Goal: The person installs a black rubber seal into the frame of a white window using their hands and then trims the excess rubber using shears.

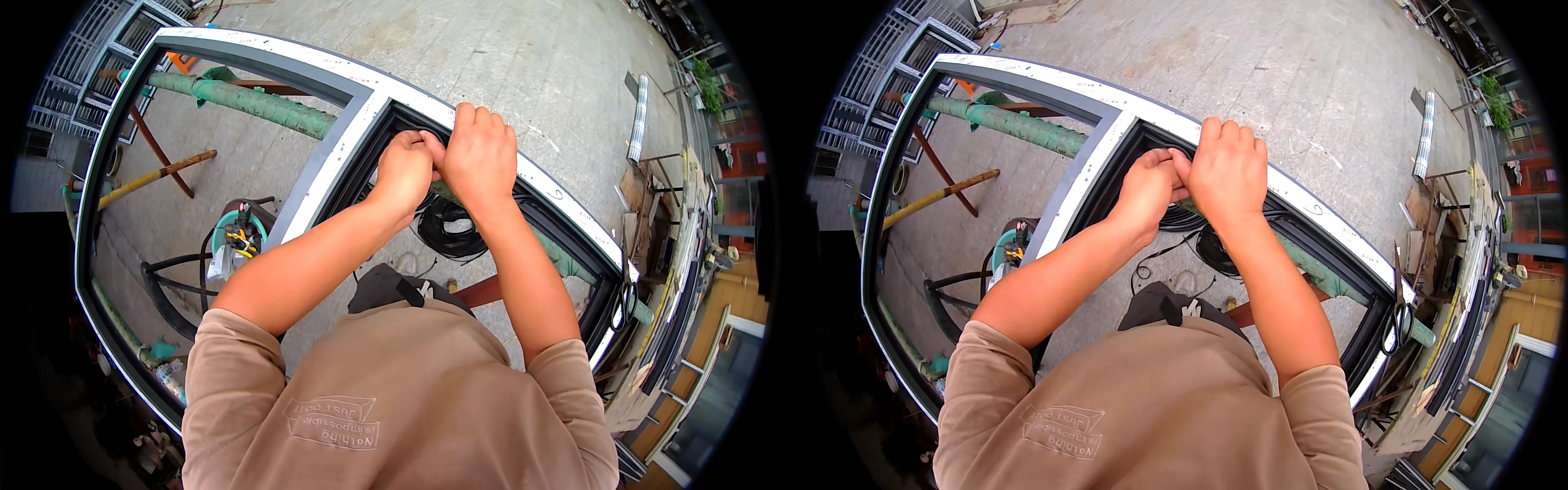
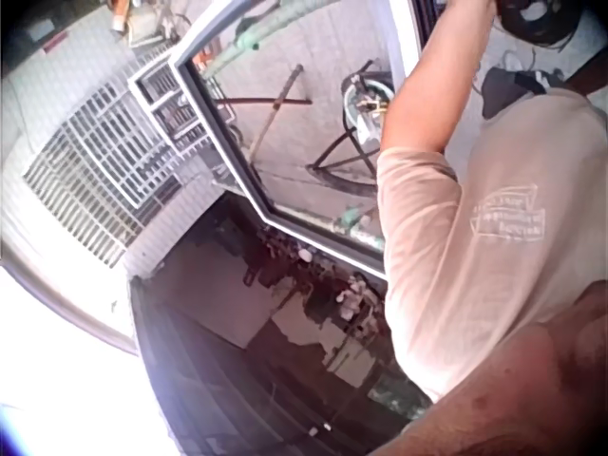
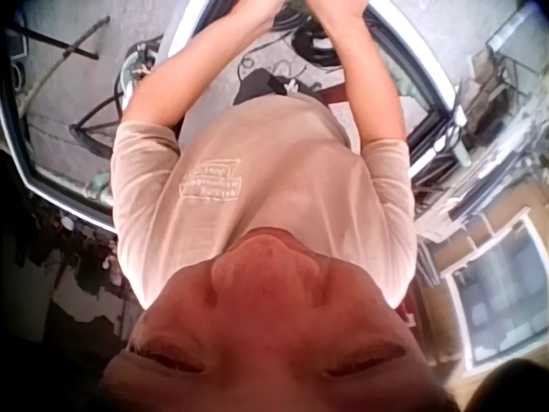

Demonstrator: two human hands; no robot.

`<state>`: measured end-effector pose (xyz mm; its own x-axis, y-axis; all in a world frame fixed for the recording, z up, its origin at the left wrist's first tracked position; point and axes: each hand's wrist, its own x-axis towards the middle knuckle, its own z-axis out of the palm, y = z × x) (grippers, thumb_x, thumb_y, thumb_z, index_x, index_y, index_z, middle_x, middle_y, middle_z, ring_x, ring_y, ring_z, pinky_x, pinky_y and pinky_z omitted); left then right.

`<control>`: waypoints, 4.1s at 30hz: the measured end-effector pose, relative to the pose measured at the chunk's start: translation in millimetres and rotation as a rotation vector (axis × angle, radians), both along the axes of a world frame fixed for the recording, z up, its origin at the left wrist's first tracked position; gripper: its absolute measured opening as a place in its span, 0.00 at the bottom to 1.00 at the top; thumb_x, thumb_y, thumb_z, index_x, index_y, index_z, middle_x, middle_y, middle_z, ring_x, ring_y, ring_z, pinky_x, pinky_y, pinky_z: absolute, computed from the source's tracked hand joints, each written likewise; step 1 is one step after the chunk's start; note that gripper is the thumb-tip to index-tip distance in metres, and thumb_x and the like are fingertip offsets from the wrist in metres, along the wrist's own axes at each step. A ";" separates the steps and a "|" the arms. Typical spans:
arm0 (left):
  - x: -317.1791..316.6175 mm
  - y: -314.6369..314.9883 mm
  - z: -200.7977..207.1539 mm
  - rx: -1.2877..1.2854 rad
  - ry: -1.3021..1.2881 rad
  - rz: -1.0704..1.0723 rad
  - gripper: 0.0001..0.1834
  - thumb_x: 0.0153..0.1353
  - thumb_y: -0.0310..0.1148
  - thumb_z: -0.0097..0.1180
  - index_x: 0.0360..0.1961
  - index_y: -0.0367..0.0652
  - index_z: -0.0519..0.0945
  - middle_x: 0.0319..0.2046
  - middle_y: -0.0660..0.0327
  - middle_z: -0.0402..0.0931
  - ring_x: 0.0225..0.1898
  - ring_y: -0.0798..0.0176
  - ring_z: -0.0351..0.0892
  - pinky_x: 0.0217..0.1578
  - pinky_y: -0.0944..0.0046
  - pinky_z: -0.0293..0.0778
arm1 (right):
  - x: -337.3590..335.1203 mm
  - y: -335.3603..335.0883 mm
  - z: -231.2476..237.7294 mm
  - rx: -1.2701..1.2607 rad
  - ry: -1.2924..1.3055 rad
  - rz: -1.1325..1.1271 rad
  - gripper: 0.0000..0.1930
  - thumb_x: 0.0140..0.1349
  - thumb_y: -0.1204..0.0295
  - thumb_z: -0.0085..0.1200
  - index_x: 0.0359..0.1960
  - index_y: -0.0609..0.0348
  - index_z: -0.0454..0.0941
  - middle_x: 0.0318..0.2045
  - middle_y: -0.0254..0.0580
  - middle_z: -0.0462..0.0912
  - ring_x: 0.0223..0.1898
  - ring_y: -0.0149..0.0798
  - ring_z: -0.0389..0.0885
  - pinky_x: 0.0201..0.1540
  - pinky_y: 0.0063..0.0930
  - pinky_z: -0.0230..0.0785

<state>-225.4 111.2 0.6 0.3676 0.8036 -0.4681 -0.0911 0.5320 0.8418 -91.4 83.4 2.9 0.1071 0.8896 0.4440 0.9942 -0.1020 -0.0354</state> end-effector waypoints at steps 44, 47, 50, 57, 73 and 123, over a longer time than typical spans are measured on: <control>-5.8 10.1 4.1 -0.054 -0.132 0.124 0.17 0.69 0.22 0.52 0.58 0.30 0.76 0.52 0.51 0.85 0.53 0.58 0.86 0.59 0.57 0.81 | 16.1 -11.0 32.5 -0.233 0.244 0.146 0.41 0.57 0.54 0.79 0.68 0.64 0.77 0.57 0.56 0.85 0.61 0.59 0.82 0.70 0.58 0.69; -5.0 9.9 5.2 -0.067 -0.139 0.170 0.18 0.69 0.21 0.53 0.59 0.28 0.75 0.52 0.50 0.84 0.56 0.56 0.86 0.61 0.56 0.80 | 22.3 -43.1 41.3 -0.274 0.243 0.158 0.53 0.54 0.55 0.82 0.79 0.59 0.68 0.68 0.57 0.79 0.71 0.59 0.75 0.79 0.58 0.60; -5.9 12.3 1.9 -0.010 -0.021 0.087 0.20 0.69 0.23 0.55 0.59 0.25 0.75 0.53 0.49 0.84 0.56 0.55 0.86 0.61 0.57 0.81 | 28.5 -78.0 44.2 -0.290 0.190 0.132 0.59 0.51 0.56 0.85 0.84 0.53 0.64 0.74 0.56 0.74 0.75 0.59 0.71 0.84 0.61 0.52; 3.0 6.1 1.0 -0.108 0.075 -0.284 0.16 0.80 0.32 0.56 0.59 0.30 0.76 0.54 0.50 0.85 0.52 0.53 0.91 0.56 0.57 0.88 | 50.0 -97.5 33.9 -0.183 0.168 0.102 0.54 0.49 0.53 0.84 0.81 0.43 0.72 0.71 0.53 0.76 0.69 0.60 0.76 0.75 0.59 0.65; 8.6 -9.7 -27.0 -0.072 -0.061 -0.233 0.14 0.85 0.36 0.56 0.57 0.33 0.76 0.54 0.48 0.86 0.51 0.54 0.93 0.56 0.64 0.91 | 49.2 -87.9 24.1 -0.043 0.242 -0.007 0.39 0.57 0.60 0.79 0.74 0.32 0.81 0.56 0.44 0.84 0.57 0.51 0.82 0.61 0.48 0.72; -2.5 4.1 14.1 1.743 0.862 -0.221 0.54 0.41 0.40 0.89 0.73 0.48 0.78 0.72 0.50 0.75 0.75 0.43 0.72 0.71 0.41 0.72 | 69.2 -93.7 -8.0 0.150 0.092 0.126 0.44 0.56 0.63 0.79 0.77 0.40 0.76 0.59 0.40 0.84 0.57 0.46 0.83 0.60 0.43 0.76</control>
<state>-227.9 115.3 14.7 0.6550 0.4905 0.5749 0.5048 -0.8501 0.1502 -22.2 -10.3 -5.1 0.0452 0.8234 0.5657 0.9906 0.0363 -0.1320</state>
